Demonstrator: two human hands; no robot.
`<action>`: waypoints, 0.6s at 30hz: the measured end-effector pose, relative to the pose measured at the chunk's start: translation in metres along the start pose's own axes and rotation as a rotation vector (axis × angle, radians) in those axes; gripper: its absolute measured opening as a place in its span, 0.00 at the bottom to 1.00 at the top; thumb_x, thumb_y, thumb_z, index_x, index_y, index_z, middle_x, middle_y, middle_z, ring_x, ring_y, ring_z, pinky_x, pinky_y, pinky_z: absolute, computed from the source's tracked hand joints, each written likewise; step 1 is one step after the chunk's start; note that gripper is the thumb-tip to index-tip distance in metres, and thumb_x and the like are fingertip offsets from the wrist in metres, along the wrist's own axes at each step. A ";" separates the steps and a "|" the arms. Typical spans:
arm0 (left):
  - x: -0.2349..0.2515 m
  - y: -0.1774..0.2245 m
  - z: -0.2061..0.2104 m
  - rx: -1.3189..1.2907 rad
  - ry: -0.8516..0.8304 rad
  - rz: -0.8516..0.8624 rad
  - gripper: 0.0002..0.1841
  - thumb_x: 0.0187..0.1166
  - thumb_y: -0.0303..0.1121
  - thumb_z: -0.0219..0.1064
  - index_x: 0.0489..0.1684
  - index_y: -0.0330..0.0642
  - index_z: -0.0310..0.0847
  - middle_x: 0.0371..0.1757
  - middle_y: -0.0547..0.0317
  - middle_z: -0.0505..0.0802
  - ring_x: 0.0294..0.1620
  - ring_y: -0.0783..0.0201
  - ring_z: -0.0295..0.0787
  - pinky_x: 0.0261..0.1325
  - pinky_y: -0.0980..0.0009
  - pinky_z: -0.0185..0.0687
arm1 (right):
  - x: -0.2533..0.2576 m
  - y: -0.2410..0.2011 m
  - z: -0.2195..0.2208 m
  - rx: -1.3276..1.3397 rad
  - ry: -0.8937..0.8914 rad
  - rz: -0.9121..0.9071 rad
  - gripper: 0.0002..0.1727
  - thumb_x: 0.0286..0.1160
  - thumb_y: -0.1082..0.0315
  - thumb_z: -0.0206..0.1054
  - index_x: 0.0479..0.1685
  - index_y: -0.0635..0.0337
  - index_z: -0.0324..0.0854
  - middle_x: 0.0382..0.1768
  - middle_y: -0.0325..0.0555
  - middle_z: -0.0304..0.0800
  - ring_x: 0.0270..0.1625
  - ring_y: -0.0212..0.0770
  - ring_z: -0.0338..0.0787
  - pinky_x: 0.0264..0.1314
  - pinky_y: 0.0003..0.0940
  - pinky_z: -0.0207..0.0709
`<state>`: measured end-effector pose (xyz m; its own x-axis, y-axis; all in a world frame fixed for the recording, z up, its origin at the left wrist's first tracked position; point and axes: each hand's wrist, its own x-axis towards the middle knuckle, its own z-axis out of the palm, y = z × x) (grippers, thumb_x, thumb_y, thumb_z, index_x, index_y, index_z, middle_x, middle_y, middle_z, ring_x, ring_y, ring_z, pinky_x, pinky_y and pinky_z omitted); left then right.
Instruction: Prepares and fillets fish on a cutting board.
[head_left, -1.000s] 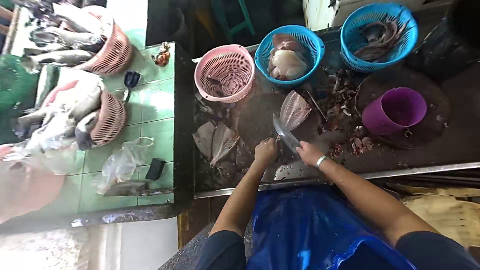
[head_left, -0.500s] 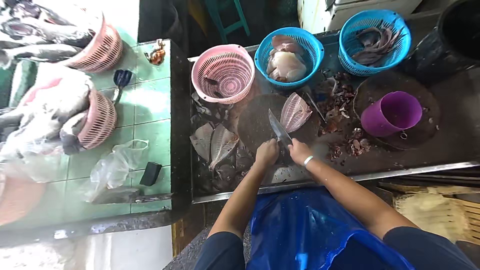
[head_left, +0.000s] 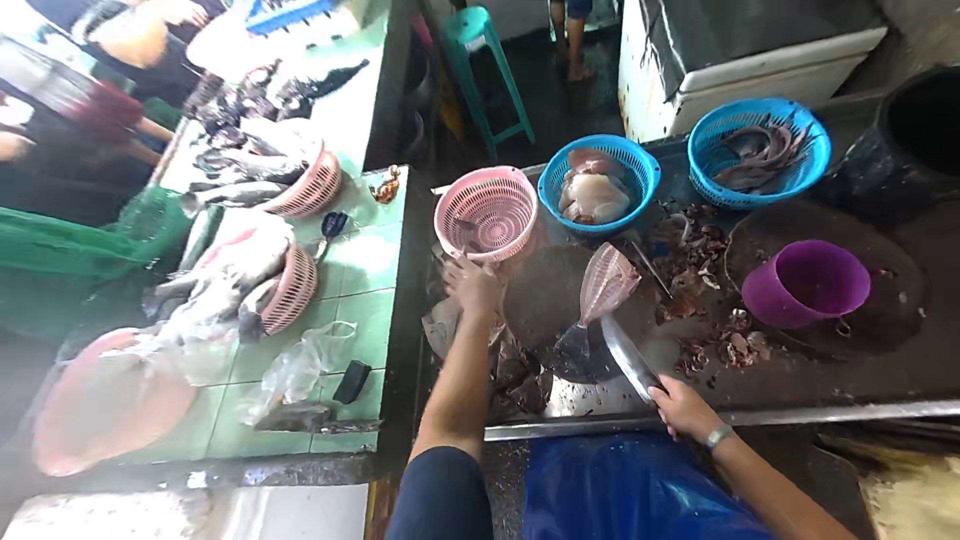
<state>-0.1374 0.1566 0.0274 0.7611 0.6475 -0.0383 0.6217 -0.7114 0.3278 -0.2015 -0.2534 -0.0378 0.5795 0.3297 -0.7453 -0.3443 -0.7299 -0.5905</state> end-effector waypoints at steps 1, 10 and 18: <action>-0.024 0.017 0.013 -0.010 -0.024 0.066 0.37 0.85 0.53 0.61 0.86 0.37 0.62 0.84 0.31 0.71 0.83 0.30 0.66 0.77 0.27 0.65 | -0.006 0.009 -0.008 0.065 0.058 -0.006 0.22 0.95 0.53 0.52 0.71 0.59 0.74 0.24 0.51 0.83 0.18 0.45 0.85 0.25 0.45 0.86; -0.103 0.098 0.137 0.074 -0.448 0.140 0.34 0.85 0.28 0.58 0.93 0.42 0.51 0.77 0.34 0.79 0.75 0.35 0.80 0.70 0.38 0.81 | -0.021 0.080 -0.074 0.346 0.210 0.022 0.23 0.92 0.58 0.57 0.74 0.65 0.65 0.22 0.44 0.81 0.17 0.39 0.85 0.22 0.40 0.87; -0.101 0.128 0.082 -0.883 -0.605 -0.084 0.16 0.96 0.40 0.48 0.62 0.37 0.73 0.28 0.60 0.79 0.21 0.67 0.77 0.28 0.71 0.80 | 0.003 0.107 -0.121 0.373 0.174 -0.066 0.17 0.92 0.63 0.56 0.66 0.68 0.75 0.26 0.52 0.88 0.22 0.44 0.91 0.30 0.44 0.91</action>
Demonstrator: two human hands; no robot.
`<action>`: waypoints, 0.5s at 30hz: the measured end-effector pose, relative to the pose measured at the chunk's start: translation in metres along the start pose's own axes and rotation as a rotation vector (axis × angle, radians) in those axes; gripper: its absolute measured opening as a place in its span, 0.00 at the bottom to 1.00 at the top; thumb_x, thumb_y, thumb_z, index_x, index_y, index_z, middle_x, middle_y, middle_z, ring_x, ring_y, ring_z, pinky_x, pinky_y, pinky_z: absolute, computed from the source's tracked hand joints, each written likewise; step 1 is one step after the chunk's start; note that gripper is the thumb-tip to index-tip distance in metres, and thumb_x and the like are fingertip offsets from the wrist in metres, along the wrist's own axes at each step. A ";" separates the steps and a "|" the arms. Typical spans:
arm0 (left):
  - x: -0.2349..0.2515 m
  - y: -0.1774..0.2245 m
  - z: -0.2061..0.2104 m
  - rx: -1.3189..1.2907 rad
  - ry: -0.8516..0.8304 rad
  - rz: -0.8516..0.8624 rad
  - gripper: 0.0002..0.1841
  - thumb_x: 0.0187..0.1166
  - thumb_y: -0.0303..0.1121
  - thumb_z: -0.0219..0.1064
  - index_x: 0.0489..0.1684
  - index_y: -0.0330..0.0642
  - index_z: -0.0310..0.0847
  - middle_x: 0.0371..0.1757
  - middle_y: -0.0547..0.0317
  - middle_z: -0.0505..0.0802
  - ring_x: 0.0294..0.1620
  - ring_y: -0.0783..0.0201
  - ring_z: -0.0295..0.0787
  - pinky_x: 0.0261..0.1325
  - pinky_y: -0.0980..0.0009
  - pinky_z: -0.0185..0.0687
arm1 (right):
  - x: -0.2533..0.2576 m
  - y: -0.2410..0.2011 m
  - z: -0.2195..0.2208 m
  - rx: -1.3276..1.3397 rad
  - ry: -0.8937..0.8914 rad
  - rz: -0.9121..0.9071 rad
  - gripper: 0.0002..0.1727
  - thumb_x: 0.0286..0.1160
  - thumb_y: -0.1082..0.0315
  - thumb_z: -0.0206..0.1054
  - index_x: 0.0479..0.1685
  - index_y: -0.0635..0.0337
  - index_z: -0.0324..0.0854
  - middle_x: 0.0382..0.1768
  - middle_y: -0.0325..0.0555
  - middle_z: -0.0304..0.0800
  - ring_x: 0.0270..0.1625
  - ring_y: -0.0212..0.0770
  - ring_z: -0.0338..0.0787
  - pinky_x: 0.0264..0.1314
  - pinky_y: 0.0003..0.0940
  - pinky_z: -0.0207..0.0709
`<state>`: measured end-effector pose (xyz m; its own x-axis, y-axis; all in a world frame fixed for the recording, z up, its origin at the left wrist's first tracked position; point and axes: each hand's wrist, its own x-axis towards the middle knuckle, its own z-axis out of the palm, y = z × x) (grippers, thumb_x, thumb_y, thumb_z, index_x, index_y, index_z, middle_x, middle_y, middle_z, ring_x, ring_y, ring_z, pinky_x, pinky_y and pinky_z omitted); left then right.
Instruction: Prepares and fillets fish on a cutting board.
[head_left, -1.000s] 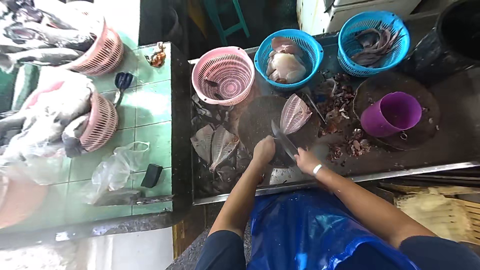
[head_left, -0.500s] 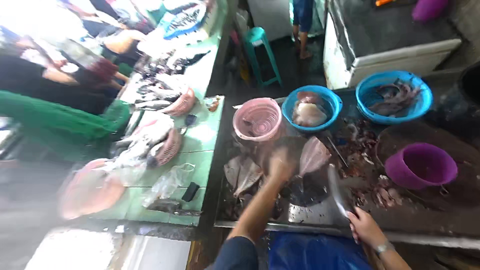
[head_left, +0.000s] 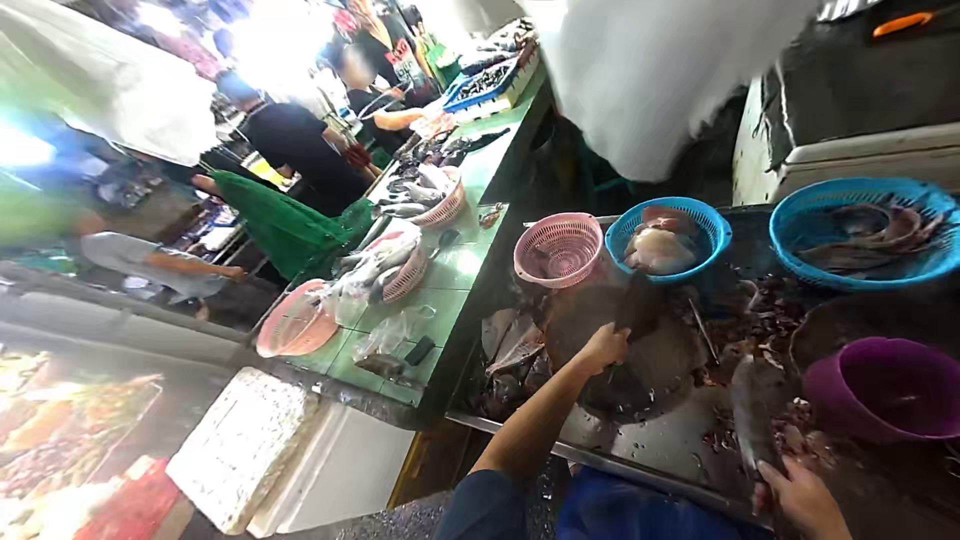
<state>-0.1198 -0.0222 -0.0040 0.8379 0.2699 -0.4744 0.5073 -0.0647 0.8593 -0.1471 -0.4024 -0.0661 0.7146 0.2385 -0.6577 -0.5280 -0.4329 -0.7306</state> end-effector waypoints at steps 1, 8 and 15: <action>-0.003 -0.005 0.008 -0.232 -0.004 -0.056 0.16 0.97 0.41 0.46 0.59 0.37 0.71 0.26 0.62 0.78 0.18 0.69 0.77 0.26 0.73 0.81 | 0.009 -0.003 -0.004 -0.001 -0.002 -0.028 0.16 0.92 0.65 0.56 0.65 0.69 0.75 0.26 0.53 0.89 0.22 0.45 0.92 0.30 0.45 0.92; -0.023 -0.071 0.029 0.402 0.065 -0.386 0.33 0.93 0.58 0.46 0.69 0.34 0.79 0.53 0.41 0.93 0.45 0.50 0.96 0.51 0.51 0.93 | 0.043 -0.048 -0.003 -0.094 -0.060 -0.026 0.23 0.94 0.55 0.55 0.75 0.62 0.70 0.26 0.45 0.82 0.18 0.38 0.84 0.24 0.37 0.86; 0.041 -0.015 0.005 0.942 0.281 0.213 0.27 0.87 0.49 0.62 0.76 0.37 0.75 0.74 0.34 0.82 0.77 0.34 0.75 0.78 0.37 0.71 | 0.114 -0.113 0.046 -0.259 -0.112 0.031 0.27 0.96 0.47 0.47 0.79 0.56 0.67 0.32 0.54 0.83 0.22 0.44 0.84 0.29 0.43 0.84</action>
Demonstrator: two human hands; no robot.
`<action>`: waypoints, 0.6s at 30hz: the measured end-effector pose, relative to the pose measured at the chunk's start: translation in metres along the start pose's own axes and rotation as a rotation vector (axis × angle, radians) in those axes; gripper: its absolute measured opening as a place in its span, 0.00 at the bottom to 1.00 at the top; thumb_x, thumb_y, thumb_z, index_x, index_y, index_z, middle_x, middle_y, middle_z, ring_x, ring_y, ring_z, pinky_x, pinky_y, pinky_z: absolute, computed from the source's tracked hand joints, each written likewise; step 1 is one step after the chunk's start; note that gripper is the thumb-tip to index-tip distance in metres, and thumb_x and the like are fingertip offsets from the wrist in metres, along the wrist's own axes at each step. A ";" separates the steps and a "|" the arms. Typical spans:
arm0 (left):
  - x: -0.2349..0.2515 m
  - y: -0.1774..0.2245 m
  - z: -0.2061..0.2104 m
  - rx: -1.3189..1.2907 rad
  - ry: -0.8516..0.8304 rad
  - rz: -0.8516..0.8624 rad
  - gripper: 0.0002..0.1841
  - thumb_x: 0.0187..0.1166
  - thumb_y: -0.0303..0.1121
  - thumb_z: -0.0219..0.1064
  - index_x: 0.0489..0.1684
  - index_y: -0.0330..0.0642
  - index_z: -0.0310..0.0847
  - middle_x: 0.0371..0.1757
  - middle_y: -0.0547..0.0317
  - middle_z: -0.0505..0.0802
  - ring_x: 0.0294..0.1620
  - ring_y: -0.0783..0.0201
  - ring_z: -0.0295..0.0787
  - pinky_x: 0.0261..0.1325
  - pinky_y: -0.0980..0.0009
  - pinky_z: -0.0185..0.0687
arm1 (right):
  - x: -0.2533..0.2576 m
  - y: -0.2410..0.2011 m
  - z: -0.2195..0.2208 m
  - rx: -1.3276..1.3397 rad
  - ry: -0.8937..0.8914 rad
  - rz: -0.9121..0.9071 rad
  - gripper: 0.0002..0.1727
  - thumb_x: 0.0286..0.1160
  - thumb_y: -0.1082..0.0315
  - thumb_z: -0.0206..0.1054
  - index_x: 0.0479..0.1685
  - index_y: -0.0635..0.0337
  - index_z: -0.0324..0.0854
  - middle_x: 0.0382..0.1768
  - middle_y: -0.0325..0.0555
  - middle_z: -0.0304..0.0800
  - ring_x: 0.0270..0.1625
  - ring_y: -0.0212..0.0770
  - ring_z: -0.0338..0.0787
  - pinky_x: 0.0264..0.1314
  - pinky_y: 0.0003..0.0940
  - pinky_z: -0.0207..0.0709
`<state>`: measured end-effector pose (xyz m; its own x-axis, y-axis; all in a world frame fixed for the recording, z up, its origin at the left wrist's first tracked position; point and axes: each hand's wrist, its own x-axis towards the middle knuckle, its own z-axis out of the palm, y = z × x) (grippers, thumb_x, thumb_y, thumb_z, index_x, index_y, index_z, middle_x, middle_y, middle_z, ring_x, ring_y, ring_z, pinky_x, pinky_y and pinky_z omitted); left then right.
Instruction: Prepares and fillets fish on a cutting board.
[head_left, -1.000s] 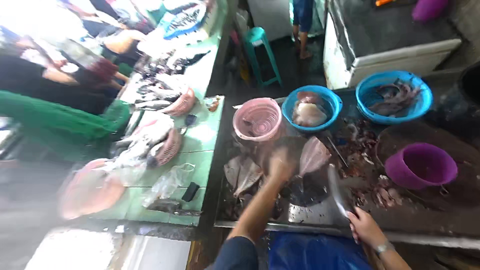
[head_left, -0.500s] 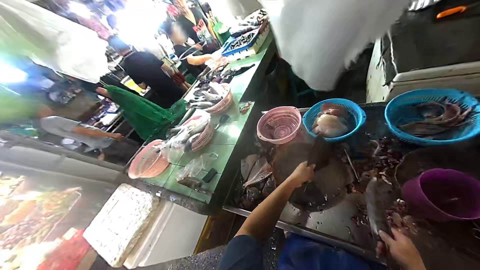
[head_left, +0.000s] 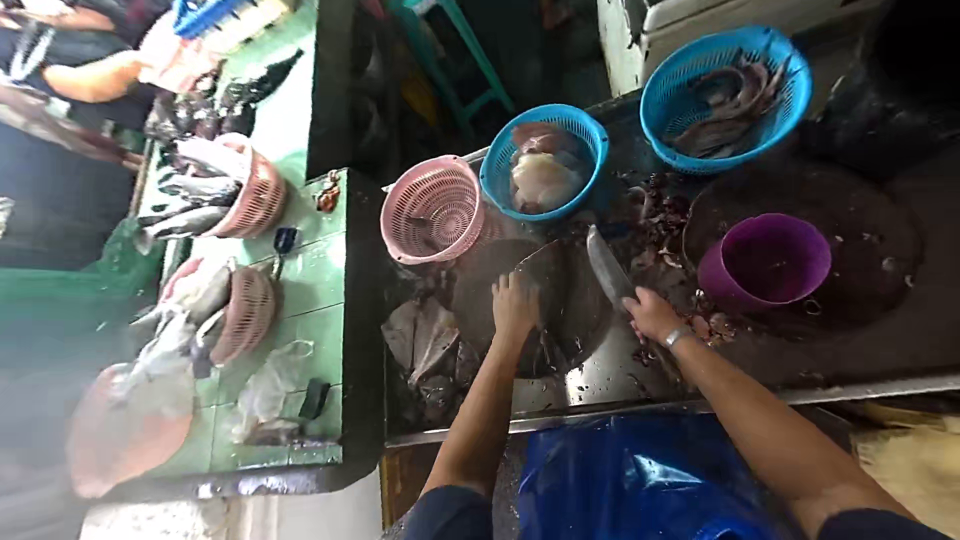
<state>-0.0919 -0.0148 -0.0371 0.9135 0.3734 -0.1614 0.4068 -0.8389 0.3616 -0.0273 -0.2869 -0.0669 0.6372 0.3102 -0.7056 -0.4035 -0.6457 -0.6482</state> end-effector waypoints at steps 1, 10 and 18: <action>0.028 0.005 0.003 -0.017 0.023 0.077 0.28 0.87 0.48 0.62 0.79 0.38 0.74 0.77 0.36 0.81 0.81 0.35 0.72 0.82 0.39 0.67 | 0.012 -0.009 0.004 -0.002 -0.003 0.009 0.28 0.96 0.46 0.47 0.81 0.56 0.66 0.31 0.54 0.82 0.21 0.44 0.83 0.28 0.43 0.84; 0.062 0.004 0.046 -0.050 -0.073 0.069 0.25 0.89 0.49 0.58 0.75 0.43 0.77 0.75 0.43 0.82 0.76 0.37 0.76 0.71 0.36 0.74 | 0.035 -0.048 0.016 -0.123 0.008 0.082 0.28 0.95 0.45 0.46 0.78 0.56 0.68 0.28 0.58 0.82 0.20 0.49 0.85 0.27 0.46 0.84; 0.071 0.010 0.059 0.035 -0.002 -0.029 0.23 0.90 0.52 0.51 0.69 0.45 0.77 0.69 0.46 0.85 0.71 0.39 0.79 0.60 0.39 0.77 | 0.047 -0.075 0.010 -0.322 -0.071 0.001 0.24 0.96 0.51 0.49 0.69 0.62 0.74 0.46 0.66 0.89 0.43 0.64 0.93 0.47 0.64 0.85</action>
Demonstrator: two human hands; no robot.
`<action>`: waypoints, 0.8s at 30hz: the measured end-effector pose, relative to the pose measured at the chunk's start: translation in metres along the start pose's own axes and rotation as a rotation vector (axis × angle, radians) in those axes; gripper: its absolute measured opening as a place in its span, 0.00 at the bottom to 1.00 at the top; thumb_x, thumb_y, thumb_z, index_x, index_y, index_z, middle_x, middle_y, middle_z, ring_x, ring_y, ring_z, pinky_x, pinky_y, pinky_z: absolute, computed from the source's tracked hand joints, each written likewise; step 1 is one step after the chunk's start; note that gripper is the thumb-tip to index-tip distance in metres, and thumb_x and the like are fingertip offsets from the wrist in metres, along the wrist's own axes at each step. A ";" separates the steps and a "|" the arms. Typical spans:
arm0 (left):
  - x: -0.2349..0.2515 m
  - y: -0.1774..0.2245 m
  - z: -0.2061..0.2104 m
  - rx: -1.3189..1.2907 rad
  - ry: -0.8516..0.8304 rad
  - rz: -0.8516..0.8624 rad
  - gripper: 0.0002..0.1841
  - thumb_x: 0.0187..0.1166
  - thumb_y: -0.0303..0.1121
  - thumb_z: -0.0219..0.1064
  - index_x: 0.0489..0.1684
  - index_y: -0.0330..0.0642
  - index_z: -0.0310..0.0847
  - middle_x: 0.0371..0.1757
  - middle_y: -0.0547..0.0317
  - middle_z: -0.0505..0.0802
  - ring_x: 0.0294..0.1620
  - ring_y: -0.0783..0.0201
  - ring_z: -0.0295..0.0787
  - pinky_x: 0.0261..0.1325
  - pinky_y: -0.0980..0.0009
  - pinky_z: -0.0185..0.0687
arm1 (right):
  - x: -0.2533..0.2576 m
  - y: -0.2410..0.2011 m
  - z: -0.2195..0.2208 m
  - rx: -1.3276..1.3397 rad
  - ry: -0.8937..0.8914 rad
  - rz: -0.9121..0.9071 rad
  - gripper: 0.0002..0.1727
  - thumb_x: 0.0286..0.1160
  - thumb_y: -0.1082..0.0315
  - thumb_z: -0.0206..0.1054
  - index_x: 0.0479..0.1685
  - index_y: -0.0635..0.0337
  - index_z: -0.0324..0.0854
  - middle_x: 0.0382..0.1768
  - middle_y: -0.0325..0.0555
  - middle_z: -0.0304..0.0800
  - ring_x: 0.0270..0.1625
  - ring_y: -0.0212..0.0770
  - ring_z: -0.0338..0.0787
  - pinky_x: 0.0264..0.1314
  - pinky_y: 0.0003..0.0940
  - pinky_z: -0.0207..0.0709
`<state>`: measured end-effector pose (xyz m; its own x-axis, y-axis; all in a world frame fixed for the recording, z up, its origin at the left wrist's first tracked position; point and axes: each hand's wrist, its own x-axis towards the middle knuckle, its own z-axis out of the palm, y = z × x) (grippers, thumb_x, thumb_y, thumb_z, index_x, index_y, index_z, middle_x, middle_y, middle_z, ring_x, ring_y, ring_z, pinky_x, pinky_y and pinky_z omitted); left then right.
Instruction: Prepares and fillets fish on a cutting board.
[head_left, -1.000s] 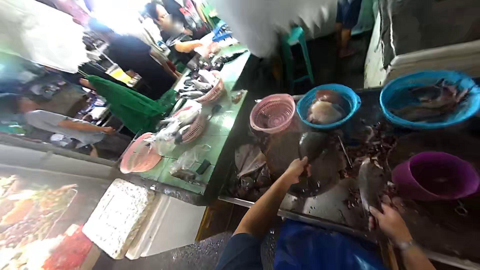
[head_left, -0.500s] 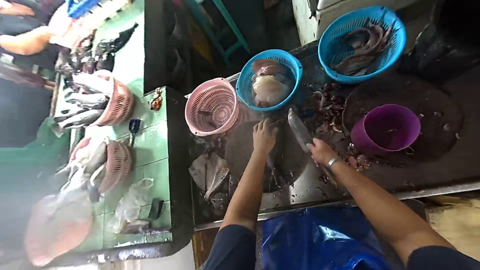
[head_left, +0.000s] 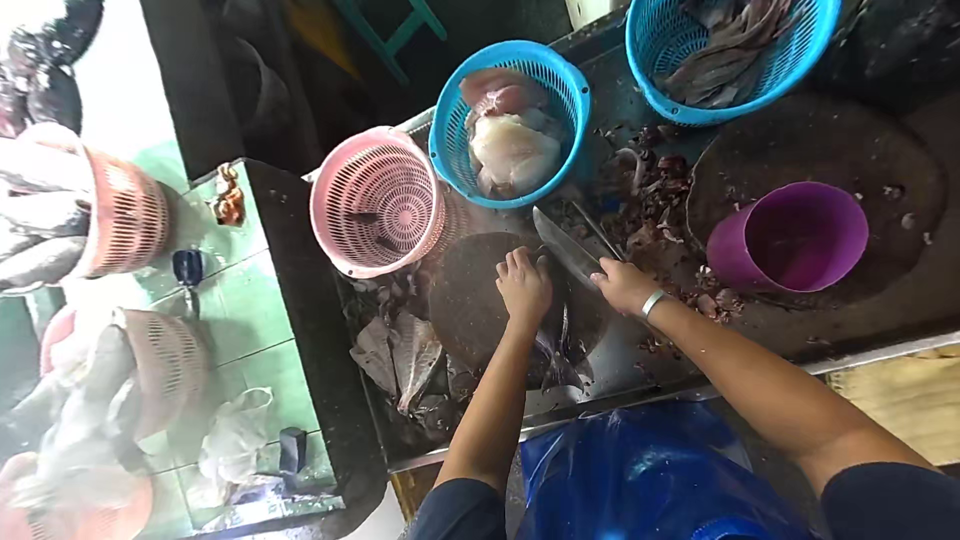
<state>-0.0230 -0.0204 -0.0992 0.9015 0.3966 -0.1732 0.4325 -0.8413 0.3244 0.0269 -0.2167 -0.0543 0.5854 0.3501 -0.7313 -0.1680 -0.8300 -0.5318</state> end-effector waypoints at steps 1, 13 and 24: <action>0.000 0.000 0.001 -0.002 0.004 -0.001 0.23 0.89 0.52 0.51 0.69 0.45 0.77 0.69 0.46 0.85 0.70 0.40 0.79 0.59 0.39 0.76 | -0.001 0.001 -0.001 -0.020 -0.017 0.001 0.24 0.96 0.51 0.49 0.69 0.62 0.74 0.47 0.66 0.89 0.45 0.64 0.93 0.48 0.64 0.85; 0.002 0.001 0.004 0.037 0.005 0.001 0.24 0.91 0.52 0.48 0.67 0.43 0.75 0.69 0.44 0.83 0.71 0.38 0.77 0.57 0.38 0.75 | 0.015 -0.023 -0.004 -0.095 0.009 -0.034 0.23 0.95 0.52 0.50 0.71 0.62 0.74 0.52 0.66 0.90 0.59 0.64 0.92 0.60 0.65 0.83; 0.001 0.004 0.004 0.052 0.008 -0.021 0.25 0.91 0.53 0.47 0.67 0.42 0.75 0.69 0.44 0.83 0.71 0.38 0.78 0.56 0.37 0.75 | 0.016 -0.017 -0.003 -0.084 -0.021 -0.055 0.23 0.94 0.53 0.52 0.69 0.63 0.76 0.54 0.66 0.90 0.60 0.65 0.91 0.61 0.66 0.82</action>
<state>-0.0201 -0.0250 -0.1017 0.8926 0.4169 -0.1716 0.4496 -0.8508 0.2719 0.0414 -0.1987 -0.0558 0.5752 0.4039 -0.7114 -0.0688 -0.8426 -0.5341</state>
